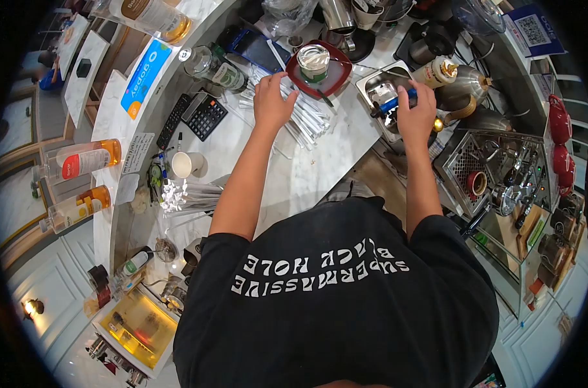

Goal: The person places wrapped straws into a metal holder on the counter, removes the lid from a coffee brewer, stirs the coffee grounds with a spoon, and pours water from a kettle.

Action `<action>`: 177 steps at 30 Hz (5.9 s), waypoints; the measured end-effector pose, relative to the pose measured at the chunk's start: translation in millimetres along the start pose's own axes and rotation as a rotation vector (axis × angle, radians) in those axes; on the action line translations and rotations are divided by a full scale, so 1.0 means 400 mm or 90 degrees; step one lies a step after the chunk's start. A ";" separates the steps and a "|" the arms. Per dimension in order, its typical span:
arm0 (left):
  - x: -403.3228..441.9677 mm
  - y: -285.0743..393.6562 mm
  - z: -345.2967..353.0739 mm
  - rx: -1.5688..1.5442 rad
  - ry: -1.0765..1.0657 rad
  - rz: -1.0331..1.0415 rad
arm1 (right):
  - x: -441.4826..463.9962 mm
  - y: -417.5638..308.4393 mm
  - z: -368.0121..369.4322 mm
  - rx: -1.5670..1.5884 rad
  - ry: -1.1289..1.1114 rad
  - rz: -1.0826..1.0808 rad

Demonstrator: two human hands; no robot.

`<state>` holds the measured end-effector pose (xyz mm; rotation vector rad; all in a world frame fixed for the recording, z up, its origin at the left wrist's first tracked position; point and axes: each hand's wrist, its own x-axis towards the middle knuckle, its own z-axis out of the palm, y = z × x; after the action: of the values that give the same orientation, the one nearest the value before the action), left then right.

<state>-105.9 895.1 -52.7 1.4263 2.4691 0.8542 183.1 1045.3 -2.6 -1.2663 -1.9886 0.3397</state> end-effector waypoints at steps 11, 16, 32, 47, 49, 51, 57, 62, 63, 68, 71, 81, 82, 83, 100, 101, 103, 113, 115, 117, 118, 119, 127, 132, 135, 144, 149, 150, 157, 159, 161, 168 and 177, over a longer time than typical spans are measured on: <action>0.032 -0.008 0.058 0.086 -0.026 0.051 | -0.083 -0.110 0.016 0.148 -0.056 -0.012; 0.030 -0.009 0.074 0.088 -0.018 0.037 | -0.113 -0.125 0.031 0.175 -0.091 -0.032; 0.018 0.019 0.098 0.080 0.025 0.056 | -0.131 -0.098 0.035 0.165 -0.134 -0.017; 0.033 0.014 0.096 0.050 0.030 0.032 | -0.138 -0.101 0.026 0.155 -0.148 -0.032; 0.034 0.016 0.094 0.060 0.009 0.019 | -0.137 -0.103 0.024 0.157 -0.154 -0.028; 0.033 0.017 0.093 0.058 0.008 0.018 | -0.136 -0.107 0.022 0.155 -0.154 -0.030; -0.014 0.029 0.072 0.004 0.075 0.014 | -0.138 -0.118 0.014 0.167 -0.152 -0.039; -0.174 -0.009 0.028 -0.066 0.182 -0.014 | -0.149 -0.169 -0.010 0.215 -0.147 -0.064; -0.222 -0.022 0.022 -0.082 0.192 -0.058 | -0.157 -0.178 -0.008 0.249 -0.162 -0.077; -0.426 -0.064 -0.024 -0.078 0.149 -0.239 | -0.195 -0.221 0.011 0.317 -0.255 -0.122; -0.493 -0.097 -0.023 -0.112 0.181 -0.284 | -0.215 -0.234 0.047 0.352 -0.322 -0.095; -0.401 -0.105 -0.005 -0.152 0.185 -0.319 | -0.228 -0.268 0.294 -0.006 -0.443 -0.232; -0.372 -0.108 -0.003 -0.185 0.136 -0.352 | -0.234 -0.274 0.302 -0.004 -0.442 -0.235; -0.340 -0.110 -0.001 -0.219 0.086 -0.383 | -0.238 -0.280 0.311 -0.077 -0.457 -0.247; -0.203 -0.061 -0.021 -0.287 0.197 -0.408 | -0.240 -0.236 0.211 0.000 -0.522 -0.047; -0.239 -0.051 -0.043 -0.288 0.197 -0.411 | -0.242 -0.235 0.192 0.053 -0.522 -0.028; -0.318 -0.036 -0.080 -0.295 0.327 -0.300 | -0.254 -0.225 0.173 0.107 -0.525 -0.013; -0.575 0.051 -0.248 -0.214 0.389 -0.252 | -0.275 -0.242 0.198 0.204 -0.469 0.003; -0.588 0.046 -0.260 -0.226 0.389 -0.253 | -0.272 -0.252 0.216 0.202 -0.459 -0.016; -0.591 0.046 -0.280 -0.238 0.386 -0.248 | -0.269 -0.278 0.223 0.178 -0.442 -0.020; -0.593 0.050 -0.294 -0.239 0.387 -0.226 | -0.273 -0.294 0.214 0.199 -0.433 -0.014; -0.604 0.053 -0.304 -0.242 0.385 -0.208 | -0.286 -0.307 0.210 0.199 -0.434 -0.016; -0.776 -0.011 -0.380 -0.193 0.428 -0.175 | -0.488 -0.394 0.174 0.263 -0.503 -0.117; -0.916 -0.054 -0.411 -0.159 0.464 -0.252 | -0.469 -0.636 0.085 0.406 -0.378 -0.225; -0.966 -0.079 -0.437 -0.141 0.483 -0.309 | -0.446 -0.787 0.032 0.503 -0.344 -0.226; -0.840 -0.059 -0.671 -0.096 0.545 -0.084 | -0.639 -0.630 0.189 0.435 -0.492 -0.123; -0.767 -0.124 -0.598 -0.093 0.482 -0.057 | -0.651 -0.551 0.159 0.406 -0.503 -0.026; -0.762 -0.124 -0.585 -0.103 0.438 -0.099 | -0.648 -0.545 0.149 0.396 -0.507 -0.007; -0.853 -0.127 -0.482 -0.169 0.443 -0.247 | -0.619 -0.450 0.147 0.362 -0.476 0.052; -0.895 -0.131 -0.451 -0.195 0.400 -0.268 | -0.585 -0.409 0.163 0.323 -0.441 0.026; -0.935 -0.131 -0.423 -0.202 0.374 -0.296 | -0.531 -0.384 0.189 0.287 -0.378 -0.054; -0.953 -0.079 -0.376 -0.233 0.293 -0.401 | -0.323 -0.391 0.342 -0.056 -0.291 -0.281; -0.743 0.001 -0.272 -0.292 0.161 -0.298 | -0.280 -0.359 0.401 -0.237 -0.463 -0.211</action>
<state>7.5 603.8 -3.4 0.5888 2.3923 1.4226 0.6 905.6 -80.9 -1.0784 -2.9462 0.2979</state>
